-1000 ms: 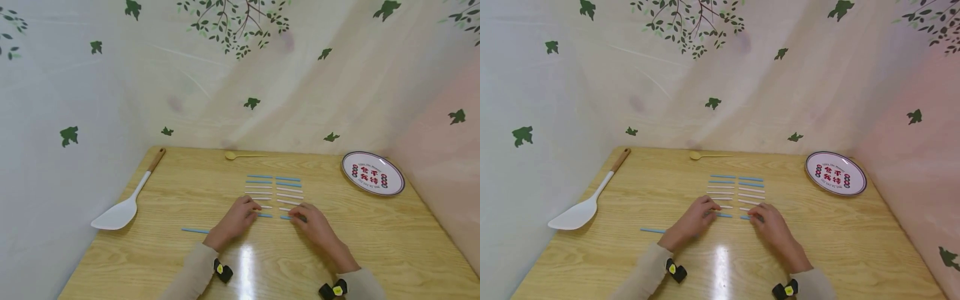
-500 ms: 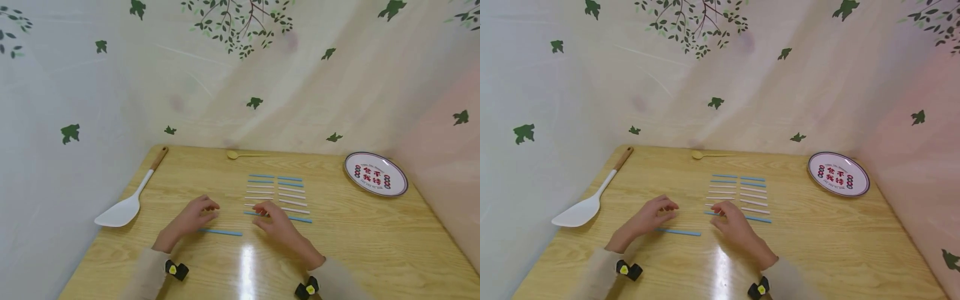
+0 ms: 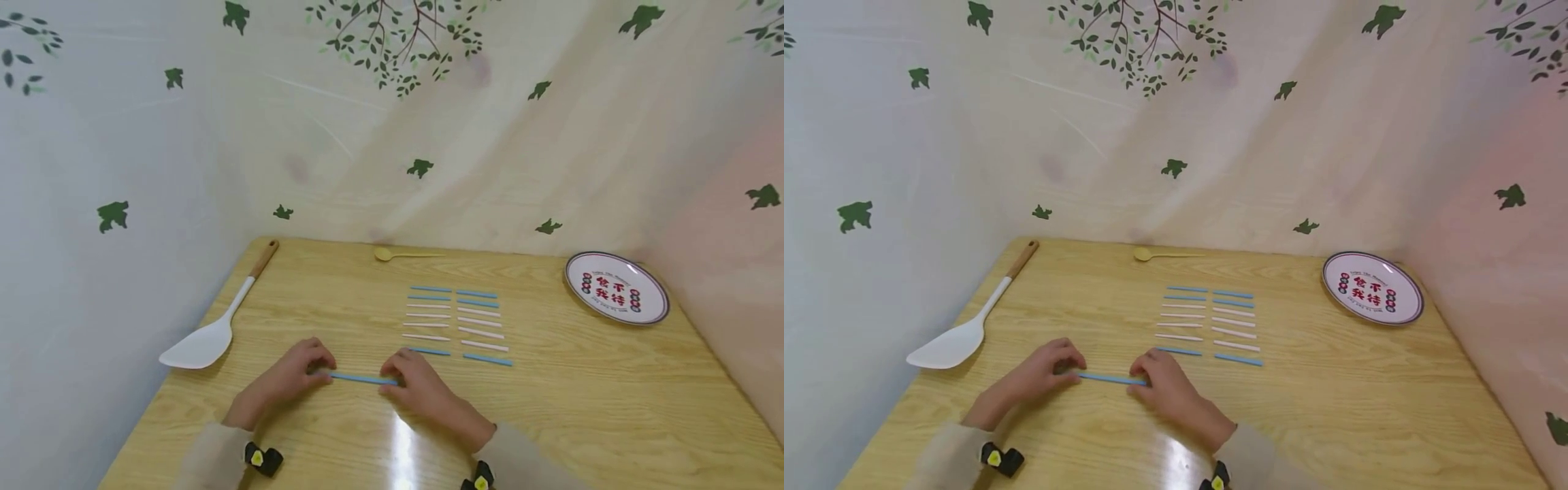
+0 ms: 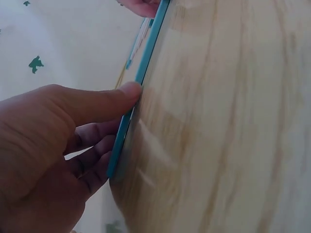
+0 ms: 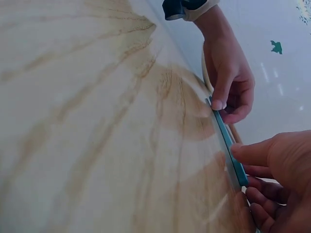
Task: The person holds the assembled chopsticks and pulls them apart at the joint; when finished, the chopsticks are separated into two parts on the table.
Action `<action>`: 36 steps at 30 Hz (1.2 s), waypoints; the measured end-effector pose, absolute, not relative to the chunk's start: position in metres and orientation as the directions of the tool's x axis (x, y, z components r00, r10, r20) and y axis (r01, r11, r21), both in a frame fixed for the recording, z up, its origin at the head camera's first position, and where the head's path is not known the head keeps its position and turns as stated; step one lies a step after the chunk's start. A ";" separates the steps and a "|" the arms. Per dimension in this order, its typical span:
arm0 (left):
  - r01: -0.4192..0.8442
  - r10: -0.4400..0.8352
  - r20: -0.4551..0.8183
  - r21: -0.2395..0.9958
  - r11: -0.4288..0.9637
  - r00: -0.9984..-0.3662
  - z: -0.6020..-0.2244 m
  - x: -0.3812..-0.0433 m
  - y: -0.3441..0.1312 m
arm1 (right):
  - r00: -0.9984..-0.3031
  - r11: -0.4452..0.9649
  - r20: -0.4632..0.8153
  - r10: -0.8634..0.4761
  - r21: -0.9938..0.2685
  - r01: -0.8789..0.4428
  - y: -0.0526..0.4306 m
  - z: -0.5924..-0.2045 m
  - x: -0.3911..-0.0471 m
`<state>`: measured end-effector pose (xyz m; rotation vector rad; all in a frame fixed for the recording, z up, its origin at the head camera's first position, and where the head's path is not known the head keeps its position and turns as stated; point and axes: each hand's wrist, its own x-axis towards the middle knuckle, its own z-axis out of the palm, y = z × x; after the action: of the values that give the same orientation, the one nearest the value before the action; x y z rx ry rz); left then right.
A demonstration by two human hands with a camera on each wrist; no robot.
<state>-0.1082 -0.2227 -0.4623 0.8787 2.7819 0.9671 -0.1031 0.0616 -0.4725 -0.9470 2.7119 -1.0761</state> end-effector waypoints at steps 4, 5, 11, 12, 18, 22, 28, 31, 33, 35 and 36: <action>0.516 0.547 0.136 0.573 0.637 -0.826 -0.466 -0.109 -0.216 | -0.816 0.584 0.150 -0.558 -0.627 -0.515 0.060 -0.473 -0.101; 0.516 0.546 0.138 0.571 0.638 -0.827 -0.467 -0.110 -0.215 | -0.817 0.586 0.152 -0.556 -0.626 -0.515 0.060 -0.474 -0.100; 0.508 0.534 0.138 0.568 0.647 -0.834 -0.460 -0.111 -0.208 | -0.830 0.582 0.168 -0.531 -0.640 -0.502 0.061 -0.471 -0.099; 0.502 0.530 0.135 0.575 0.646 -0.837 -0.457 -0.111 -0.206 | -0.835 0.582 0.171 -0.523 -0.644 -0.496 0.062 -0.470 -0.099; 0.499 0.556 0.096 0.585 0.640 -0.826 -0.431 -0.118 -0.188 | -0.867 0.597 0.204 -0.455 -0.653 -0.466 0.071 -0.452 -0.104; 0.538 0.599 0.088 0.556 0.633 -0.796 -0.417 -0.124 -0.172 | -0.862 0.592 0.262 -0.433 -0.639 -0.492 0.077 -0.439 -0.109; 0.575 0.646 0.091 0.561 0.596 -0.758 -0.402 -0.133 -0.149 | -0.808 0.556 0.321 -0.495 -0.598 -0.578 0.086 -0.427 -0.118; 0.592 0.663 0.096 0.557 0.583 -0.743 -0.397 -0.136 -0.140 | -0.788 0.551 0.336 -0.516 -0.574 -0.606 0.089 -0.422 -0.121; 0.596 0.668 0.097 0.557 0.578 -0.738 -0.394 -0.137 -0.137 | -0.783 0.559 0.338 -0.523 -0.557 -0.614 0.090 -0.419 -0.121; 0.603 0.673 0.102 0.558 0.571 -0.732 -0.391 -0.138 -0.134 | -0.786 0.575 0.327 -0.525 -0.545 -0.611 0.091 -0.416 -0.122; 0.604 0.676 0.103 0.560 0.567 -0.729 -0.390 -0.138 -0.134 | -0.785 0.579 0.323 -0.529 -0.539 -0.612 0.092 -0.415 -0.122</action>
<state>-0.1379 -0.1336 -0.3903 1.0965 2.6696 0.8828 -0.1221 0.0917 -0.4145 -1.0542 2.9025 -1.0703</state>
